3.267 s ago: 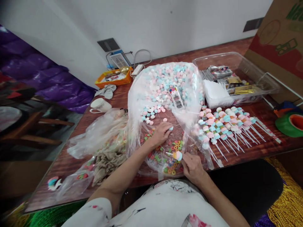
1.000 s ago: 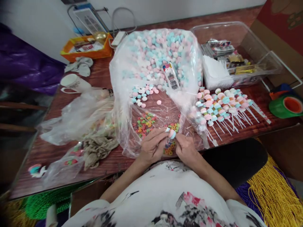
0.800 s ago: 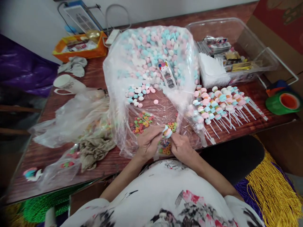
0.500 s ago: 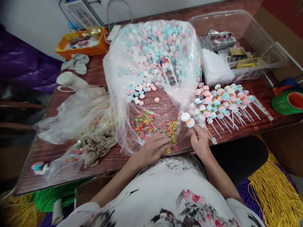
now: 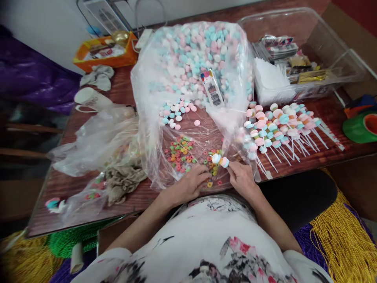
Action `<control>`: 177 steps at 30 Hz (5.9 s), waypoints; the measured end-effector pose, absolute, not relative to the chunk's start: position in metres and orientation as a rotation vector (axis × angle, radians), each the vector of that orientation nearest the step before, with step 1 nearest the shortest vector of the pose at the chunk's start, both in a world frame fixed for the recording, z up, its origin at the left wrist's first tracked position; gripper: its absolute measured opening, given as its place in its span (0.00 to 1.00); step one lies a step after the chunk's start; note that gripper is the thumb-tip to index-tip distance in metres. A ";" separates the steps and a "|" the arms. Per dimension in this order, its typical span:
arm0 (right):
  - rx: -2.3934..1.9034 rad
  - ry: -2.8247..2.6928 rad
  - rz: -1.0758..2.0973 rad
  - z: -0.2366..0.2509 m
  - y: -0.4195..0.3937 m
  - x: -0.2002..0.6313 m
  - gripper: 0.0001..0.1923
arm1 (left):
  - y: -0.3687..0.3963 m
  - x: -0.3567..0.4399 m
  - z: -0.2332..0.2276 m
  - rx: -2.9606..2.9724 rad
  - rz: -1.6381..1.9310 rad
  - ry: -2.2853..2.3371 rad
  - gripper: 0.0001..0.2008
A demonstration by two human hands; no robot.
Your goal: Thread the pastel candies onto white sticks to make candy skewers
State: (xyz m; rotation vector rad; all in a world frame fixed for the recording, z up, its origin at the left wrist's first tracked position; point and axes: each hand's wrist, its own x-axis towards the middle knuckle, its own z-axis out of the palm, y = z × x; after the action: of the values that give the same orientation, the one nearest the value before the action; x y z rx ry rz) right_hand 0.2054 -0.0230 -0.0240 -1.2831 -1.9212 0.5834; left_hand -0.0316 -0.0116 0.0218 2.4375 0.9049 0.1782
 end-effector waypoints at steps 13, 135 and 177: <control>-1.123 -1.789 0.867 -0.017 -0.024 0.201 0.13 | -0.006 -0.038 0.027 1.782 0.924 1.076 0.07; -1.305 -1.989 0.706 -0.014 -0.069 0.248 0.08 | -0.060 -0.092 0.044 2.397 0.378 1.267 0.12; -1.384 -1.774 1.305 0.009 -0.084 0.259 0.06 | -0.064 -0.094 0.036 2.404 0.145 1.161 0.07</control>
State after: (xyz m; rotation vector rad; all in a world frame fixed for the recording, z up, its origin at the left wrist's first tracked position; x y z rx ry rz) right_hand 0.2593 -0.0837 0.0095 -1.3840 -1.7739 1.3055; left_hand -0.0941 -0.0641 0.0359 2.4043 1.1614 0.1448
